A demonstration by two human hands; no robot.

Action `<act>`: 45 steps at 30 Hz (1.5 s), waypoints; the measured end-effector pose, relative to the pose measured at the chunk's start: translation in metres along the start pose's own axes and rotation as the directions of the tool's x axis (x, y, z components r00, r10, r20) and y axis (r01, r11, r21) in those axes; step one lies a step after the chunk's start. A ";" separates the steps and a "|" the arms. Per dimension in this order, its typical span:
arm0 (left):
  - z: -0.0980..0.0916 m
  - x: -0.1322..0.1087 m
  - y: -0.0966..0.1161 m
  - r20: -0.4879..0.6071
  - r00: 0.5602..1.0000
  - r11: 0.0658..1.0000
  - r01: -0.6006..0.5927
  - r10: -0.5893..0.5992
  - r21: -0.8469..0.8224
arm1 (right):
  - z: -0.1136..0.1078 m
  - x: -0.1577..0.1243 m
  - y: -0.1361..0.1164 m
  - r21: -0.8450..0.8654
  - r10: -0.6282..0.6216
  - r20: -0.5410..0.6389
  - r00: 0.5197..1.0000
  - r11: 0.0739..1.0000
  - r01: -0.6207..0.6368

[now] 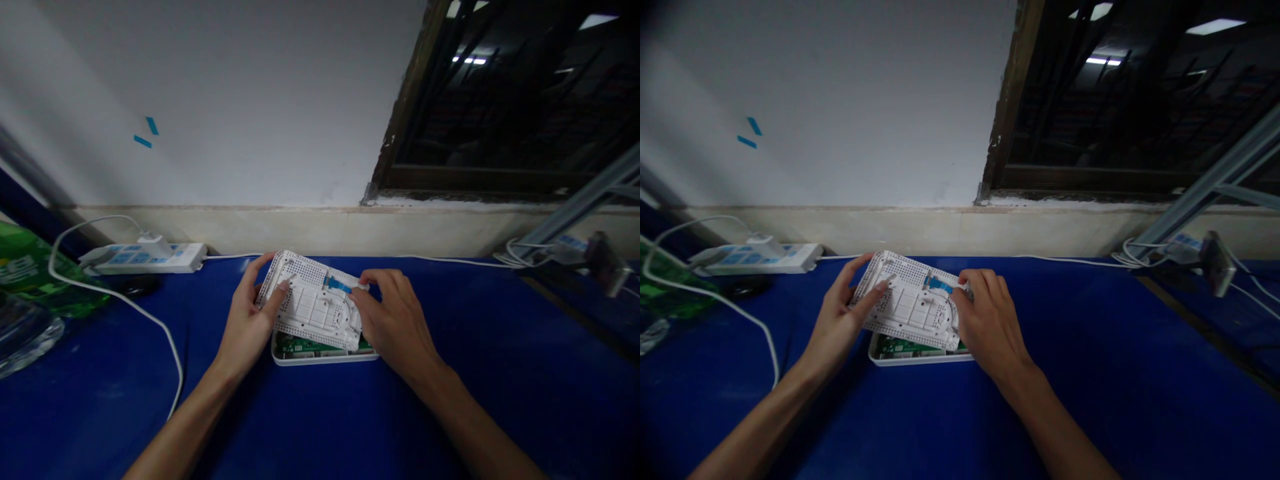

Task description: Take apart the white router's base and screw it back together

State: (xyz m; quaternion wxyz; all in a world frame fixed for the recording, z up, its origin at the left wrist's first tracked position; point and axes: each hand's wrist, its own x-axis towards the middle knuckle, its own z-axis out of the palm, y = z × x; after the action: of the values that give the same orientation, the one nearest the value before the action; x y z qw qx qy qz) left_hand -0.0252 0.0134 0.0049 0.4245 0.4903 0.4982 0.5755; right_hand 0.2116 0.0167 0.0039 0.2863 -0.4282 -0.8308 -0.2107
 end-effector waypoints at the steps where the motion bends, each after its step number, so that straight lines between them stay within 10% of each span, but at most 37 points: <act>1: 0.000 0.000 0.000 -0.001 1.000 1.000 -0.001 0.001 0.000 | 0.000 0.001 0.000 0.023 0.000 -0.007 1.000 1.000 0.000; 14: -0.006 0.004 -0.004 -0.040 0.999 0.997 0.032 -0.035 -0.070 | 0.018 0.001 0.011 0.417 0.182 -0.151 0.972 0.903 -0.104; 26: -0.007 0.005 -0.005 -0.021 0.999 0.997 0.047 -0.048 -0.063 | 0.024 0.001 0.007 0.624 0.246 -0.028 0.969 0.761 -0.175; 45: -0.006 0.002 0.001 -0.050 0.999 1.000 -0.012 0.013 0.009 | 0.021 0.002 0.008 0.374 0.015 -0.005 1.000 0.927 -0.012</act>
State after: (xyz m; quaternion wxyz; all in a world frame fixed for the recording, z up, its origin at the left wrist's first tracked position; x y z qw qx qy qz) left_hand -0.0315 0.0148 0.0059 0.4062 0.4805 0.5081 0.5882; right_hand 0.2110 0.0354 -0.0096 0.3672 -0.3706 -0.8518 -0.0485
